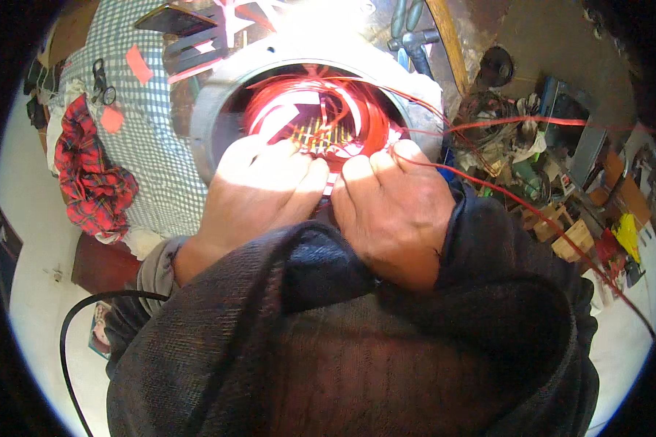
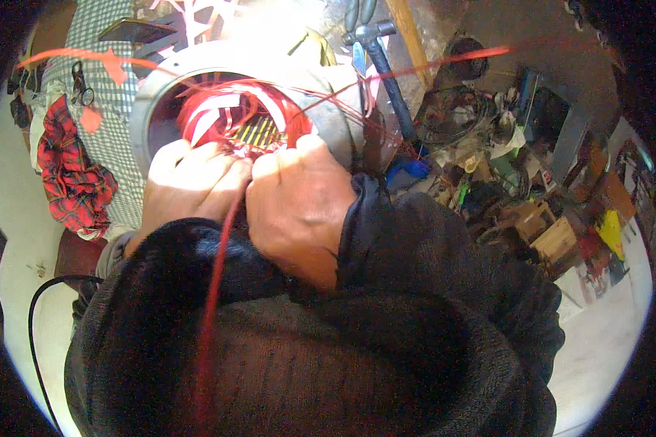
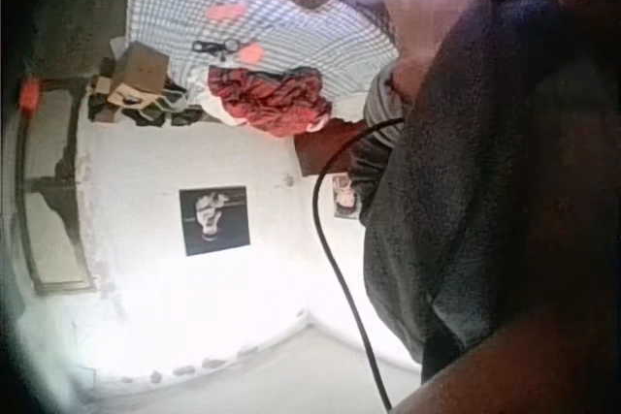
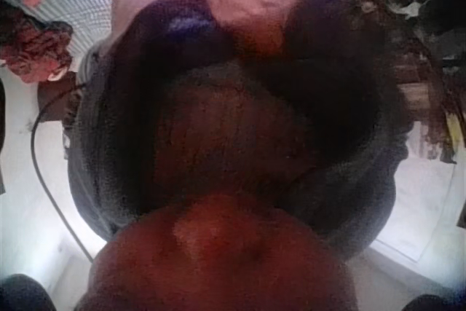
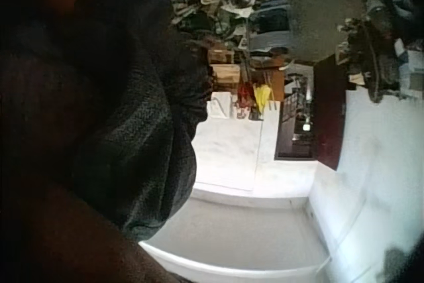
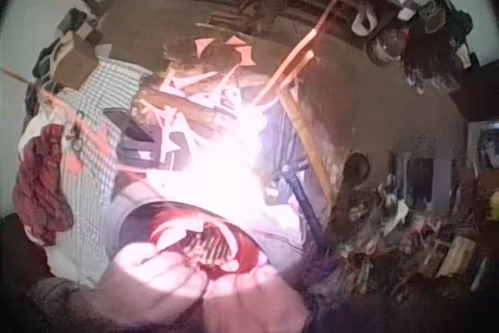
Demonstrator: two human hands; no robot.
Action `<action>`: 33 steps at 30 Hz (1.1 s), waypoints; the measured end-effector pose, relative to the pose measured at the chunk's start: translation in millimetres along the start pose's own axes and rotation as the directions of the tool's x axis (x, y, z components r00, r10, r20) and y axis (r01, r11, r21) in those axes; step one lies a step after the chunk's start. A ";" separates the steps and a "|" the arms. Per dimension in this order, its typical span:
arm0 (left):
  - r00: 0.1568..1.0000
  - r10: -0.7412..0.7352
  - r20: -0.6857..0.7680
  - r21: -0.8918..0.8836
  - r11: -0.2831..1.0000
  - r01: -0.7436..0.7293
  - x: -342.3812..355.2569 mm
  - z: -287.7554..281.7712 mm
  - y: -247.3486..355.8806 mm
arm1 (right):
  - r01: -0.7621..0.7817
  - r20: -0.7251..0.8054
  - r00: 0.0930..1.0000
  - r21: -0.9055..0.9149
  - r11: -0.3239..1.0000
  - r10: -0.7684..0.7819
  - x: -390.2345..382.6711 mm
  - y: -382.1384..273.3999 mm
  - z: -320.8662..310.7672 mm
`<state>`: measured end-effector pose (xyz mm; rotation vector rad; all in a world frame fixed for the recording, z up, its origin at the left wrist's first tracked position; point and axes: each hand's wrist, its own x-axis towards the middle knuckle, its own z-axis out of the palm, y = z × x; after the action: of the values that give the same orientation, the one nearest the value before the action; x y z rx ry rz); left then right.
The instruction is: The person winds red wire around a circular metal component, using pink tape to secure sections. They use a wooden tool to press the wire and later use pliers to adjust the wire placement.
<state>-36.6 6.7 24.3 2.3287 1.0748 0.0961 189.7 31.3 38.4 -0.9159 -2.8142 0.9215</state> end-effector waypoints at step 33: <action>0.963 0.240 -0.122 0.244 0.948 -0.205 -10.1 30.6 -17.2 | 0.099 0.190 0.980 -0.264 0.959 -0.049 9.3 12.4 9.6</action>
<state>-46.2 -5.9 -8.6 2.6849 0.9285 0.2491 186.4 39.4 22.4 -0.7768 -3.1671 0.6490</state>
